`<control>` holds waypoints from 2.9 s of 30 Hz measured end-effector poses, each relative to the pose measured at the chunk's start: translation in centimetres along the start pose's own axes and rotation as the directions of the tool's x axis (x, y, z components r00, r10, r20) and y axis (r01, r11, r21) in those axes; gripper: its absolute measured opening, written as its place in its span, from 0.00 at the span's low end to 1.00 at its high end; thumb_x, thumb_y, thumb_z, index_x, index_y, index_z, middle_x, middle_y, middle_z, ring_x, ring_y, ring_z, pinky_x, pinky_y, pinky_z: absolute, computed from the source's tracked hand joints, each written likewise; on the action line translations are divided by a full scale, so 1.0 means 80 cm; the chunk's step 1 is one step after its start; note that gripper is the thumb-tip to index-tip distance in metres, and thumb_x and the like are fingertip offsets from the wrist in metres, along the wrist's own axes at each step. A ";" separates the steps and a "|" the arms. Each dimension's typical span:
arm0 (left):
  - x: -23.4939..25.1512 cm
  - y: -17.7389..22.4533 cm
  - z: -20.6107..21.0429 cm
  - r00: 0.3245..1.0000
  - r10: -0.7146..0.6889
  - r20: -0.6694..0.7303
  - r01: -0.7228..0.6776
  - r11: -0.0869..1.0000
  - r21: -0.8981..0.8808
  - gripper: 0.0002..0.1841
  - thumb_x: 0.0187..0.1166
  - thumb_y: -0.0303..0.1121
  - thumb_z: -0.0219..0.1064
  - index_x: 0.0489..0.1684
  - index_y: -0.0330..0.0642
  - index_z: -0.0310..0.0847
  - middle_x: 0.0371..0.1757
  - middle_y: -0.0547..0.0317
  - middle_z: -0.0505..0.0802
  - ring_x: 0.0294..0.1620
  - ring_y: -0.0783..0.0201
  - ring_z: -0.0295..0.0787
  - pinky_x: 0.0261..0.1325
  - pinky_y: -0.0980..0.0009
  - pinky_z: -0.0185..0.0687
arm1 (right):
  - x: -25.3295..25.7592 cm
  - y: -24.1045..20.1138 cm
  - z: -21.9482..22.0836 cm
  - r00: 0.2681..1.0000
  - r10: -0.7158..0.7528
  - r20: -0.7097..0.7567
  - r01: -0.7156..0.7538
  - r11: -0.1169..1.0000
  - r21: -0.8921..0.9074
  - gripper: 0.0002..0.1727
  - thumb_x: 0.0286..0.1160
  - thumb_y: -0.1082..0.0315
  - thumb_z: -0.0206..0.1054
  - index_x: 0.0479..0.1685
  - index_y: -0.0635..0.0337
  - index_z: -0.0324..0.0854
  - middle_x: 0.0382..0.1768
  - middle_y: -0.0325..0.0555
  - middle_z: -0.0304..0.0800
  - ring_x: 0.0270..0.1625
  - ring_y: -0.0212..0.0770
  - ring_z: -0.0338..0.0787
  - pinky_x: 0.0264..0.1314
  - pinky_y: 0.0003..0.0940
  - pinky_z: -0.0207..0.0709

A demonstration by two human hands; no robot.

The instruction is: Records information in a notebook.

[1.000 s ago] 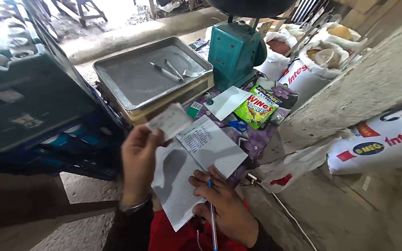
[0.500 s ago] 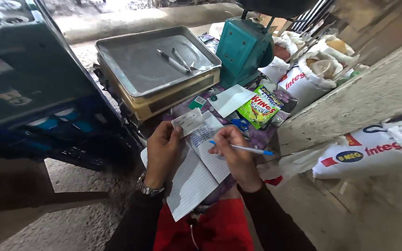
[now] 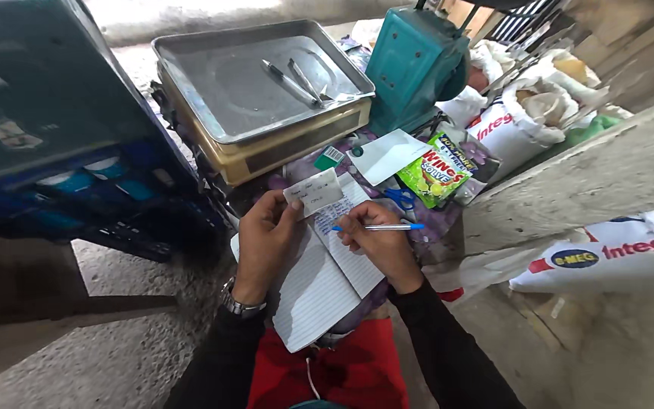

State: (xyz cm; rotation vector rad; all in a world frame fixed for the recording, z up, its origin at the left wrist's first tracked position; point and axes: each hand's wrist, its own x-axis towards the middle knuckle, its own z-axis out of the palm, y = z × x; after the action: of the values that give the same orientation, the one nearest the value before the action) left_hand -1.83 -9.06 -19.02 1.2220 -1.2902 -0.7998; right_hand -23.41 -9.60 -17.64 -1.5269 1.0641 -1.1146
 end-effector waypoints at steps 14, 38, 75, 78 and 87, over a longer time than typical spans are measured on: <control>0.000 0.002 0.000 1.000 0.006 0.004 -0.005 0.999 -0.036 0.07 0.85 0.35 0.69 0.52 0.46 0.87 0.37 0.62 0.95 0.33 0.67 0.92 0.38 0.68 0.92 | -0.010 -0.009 0.001 0.997 0.000 -0.077 -0.001 1.000 -0.016 0.12 0.73 0.64 0.79 0.37 0.63 0.84 0.28 0.53 0.92 0.25 0.45 0.92 0.26 0.36 0.90; 0.000 0.000 -0.001 0.999 -0.004 0.036 0.005 1.000 -0.023 0.17 0.78 0.31 0.75 0.64 0.51 0.84 0.44 0.65 0.96 0.38 0.67 0.94 0.41 0.67 0.94 | -0.008 -0.006 -0.003 0.999 0.014 -0.047 -0.015 1.000 -0.022 0.11 0.74 0.64 0.78 0.40 0.63 0.85 0.28 0.52 0.92 0.26 0.44 0.92 0.27 0.35 0.89; -0.001 -0.001 0.000 1.000 -0.003 0.031 0.003 1.000 -0.008 0.18 0.78 0.30 0.75 0.66 0.53 0.83 0.44 0.67 0.96 0.37 0.68 0.94 0.39 0.69 0.94 | -0.011 0.000 0.003 0.999 0.001 -0.053 -0.007 0.994 -0.105 0.11 0.77 0.65 0.76 0.34 0.64 0.88 0.26 0.50 0.93 0.25 0.41 0.92 0.25 0.32 0.87; 0.000 -0.002 -0.001 1.000 0.004 0.030 -0.004 1.000 -0.003 0.18 0.78 0.30 0.75 0.65 0.52 0.83 0.43 0.67 0.96 0.37 0.68 0.94 0.39 0.69 0.94 | -0.010 0.000 0.002 0.999 0.003 -0.053 -0.009 0.994 -0.109 0.11 0.77 0.64 0.75 0.34 0.64 0.88 0.25 0.50 0.93 0.25 0.42 0.92 0.25 0.33 0.87; -0.001 -0.002 -0.001 0.999 0.012 0.036 -0.012 1.000 -0.004 0.19 0.78 0.30 0.74 0.66 0.53 0.82 0.44 0.67 0.95 0.37 0.68 0.94 0.40 0.68 0.94 | -0.011 0.001 0.002 0.999 -0.006 -0.053 -0.001 0.993 -0.121 0.10 0.77 0.64 0.75 0.35 0.64 0.88 0.26 0.50 0.94 0.26 0.42 0.93 0.26 0.33 0.88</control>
State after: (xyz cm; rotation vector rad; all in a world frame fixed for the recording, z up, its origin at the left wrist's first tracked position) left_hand -1.75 -9.01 -19.18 1.2013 -1.3236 -0.8186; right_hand -23.48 -8.77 -17.90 -1.6009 1.1849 -1.1155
